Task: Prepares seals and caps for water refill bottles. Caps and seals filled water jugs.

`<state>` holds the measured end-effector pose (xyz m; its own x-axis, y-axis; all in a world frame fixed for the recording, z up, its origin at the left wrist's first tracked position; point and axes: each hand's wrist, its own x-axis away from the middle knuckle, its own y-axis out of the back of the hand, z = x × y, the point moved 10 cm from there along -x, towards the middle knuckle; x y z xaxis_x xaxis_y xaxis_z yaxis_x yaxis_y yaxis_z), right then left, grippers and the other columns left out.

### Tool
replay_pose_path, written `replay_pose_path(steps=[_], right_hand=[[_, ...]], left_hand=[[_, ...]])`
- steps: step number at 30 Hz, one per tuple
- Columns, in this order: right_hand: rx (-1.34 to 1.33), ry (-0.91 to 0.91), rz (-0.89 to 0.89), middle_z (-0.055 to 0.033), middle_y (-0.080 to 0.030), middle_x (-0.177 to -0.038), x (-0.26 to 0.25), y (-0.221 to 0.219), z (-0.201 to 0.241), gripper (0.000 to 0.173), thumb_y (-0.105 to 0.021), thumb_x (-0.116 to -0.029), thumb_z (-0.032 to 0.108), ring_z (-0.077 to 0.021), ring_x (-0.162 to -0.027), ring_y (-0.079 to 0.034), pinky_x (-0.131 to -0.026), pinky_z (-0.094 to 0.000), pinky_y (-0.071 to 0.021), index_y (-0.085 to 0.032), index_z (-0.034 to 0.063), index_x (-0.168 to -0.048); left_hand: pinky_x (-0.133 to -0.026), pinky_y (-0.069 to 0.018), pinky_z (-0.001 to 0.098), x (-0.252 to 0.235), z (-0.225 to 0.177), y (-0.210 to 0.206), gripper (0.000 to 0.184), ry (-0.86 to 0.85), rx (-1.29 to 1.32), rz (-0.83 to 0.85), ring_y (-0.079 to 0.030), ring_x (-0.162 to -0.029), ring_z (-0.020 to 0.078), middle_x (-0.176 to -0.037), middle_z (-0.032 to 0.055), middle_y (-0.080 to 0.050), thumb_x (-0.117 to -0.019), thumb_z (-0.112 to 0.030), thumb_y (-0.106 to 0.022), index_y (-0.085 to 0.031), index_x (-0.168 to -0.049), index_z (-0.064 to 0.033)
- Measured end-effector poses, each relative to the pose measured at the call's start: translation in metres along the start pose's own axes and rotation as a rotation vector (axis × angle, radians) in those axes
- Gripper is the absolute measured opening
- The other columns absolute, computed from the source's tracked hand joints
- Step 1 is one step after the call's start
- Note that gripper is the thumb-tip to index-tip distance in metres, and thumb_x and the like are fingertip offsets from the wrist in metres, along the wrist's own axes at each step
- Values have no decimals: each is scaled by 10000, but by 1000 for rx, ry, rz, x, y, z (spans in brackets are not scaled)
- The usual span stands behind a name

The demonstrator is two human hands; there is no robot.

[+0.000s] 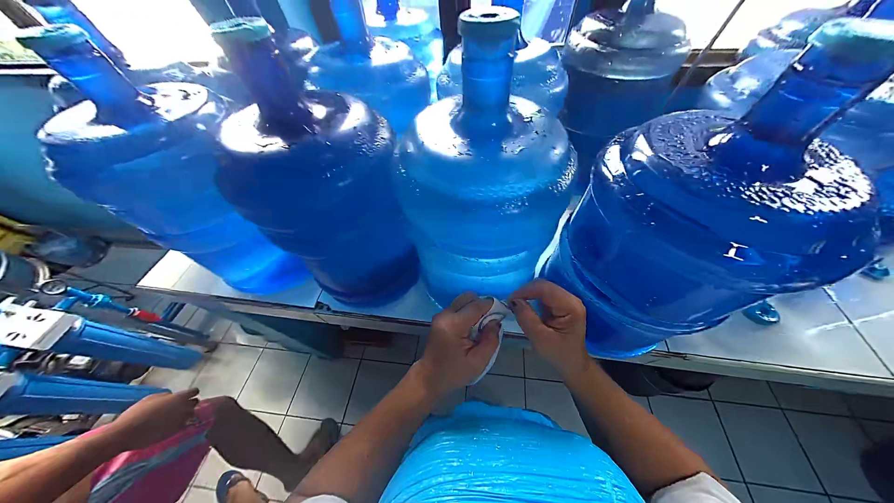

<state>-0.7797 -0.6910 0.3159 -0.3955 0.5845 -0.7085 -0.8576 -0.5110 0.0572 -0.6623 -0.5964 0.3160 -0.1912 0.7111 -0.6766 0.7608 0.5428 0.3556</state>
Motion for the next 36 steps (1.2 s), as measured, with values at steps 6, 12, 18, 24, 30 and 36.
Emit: replay_pose_path(steps=[6,12,18,24,30,36], right_hand=[[72,107,102,-30,-739,-978,-16,-42,20,116,-663,-938,92,-55,-952,-693,-875,-255,-593,-713,21,-1015],[170,180,117,-47,-726,-950,-21,-84,29,100,-662,-955,88,-68,-923,-687,-845,-243,-595,-725,26,-1001],[52,97,127,-38,-736,-961,-19,-102,22,108,-643,-967,64,-65,-923,-697,-841,-242,-602,-738,30,-1005],[-157,-12,143,0,-745,-958,-28,-95,16,112,-649,-965,59,-51,-896,-695,-822,-238,-596,-753,62,-1008],[-139,82,152,-27,-722,-982,-36,-73,23,109,-643,-953,37,-93,-929,-687,-838,-270,-597,-730,57,-1015],[-44,296,106,15,-714,-1004,-91,-29,77,94,-632,-982,89,-94,-911,-697,-803,-288,-618,-713,111,-1023]], left_hand=[[-811,-561,198,-6,9,43,174,-67,37,-15,-658,-867,68,-914,108,-691,-914,-68,-648,-720,-1028,42],[-779,-553,189,-6,22,78,130,-108,66,-8,-642,-843,66,-906,90,-675,-909,-39,-634,-709,-997,19],[-765,-547,184,4,36,93,138,-52,114,1,-630,-824,59,-878,79,-662,-909,-46,-632,-714,-996,23],[-793,-543,183,5,24,93,157,-80,89,-66,-631,-852,60,-889,86,-655,-909,-41,-638,-712,-1031,26],[-822,-539,179,-3,9,79,163,-77,6,-99,-623,-898,50,-933,62,-648,-921,-40,-631,-737,-1042,-13],[-845,-579,231,-7,10,88,151,-20,26,-192,-655,-924,59,-968,59,-673,-946,-72,-654,-717,-1060,4]])
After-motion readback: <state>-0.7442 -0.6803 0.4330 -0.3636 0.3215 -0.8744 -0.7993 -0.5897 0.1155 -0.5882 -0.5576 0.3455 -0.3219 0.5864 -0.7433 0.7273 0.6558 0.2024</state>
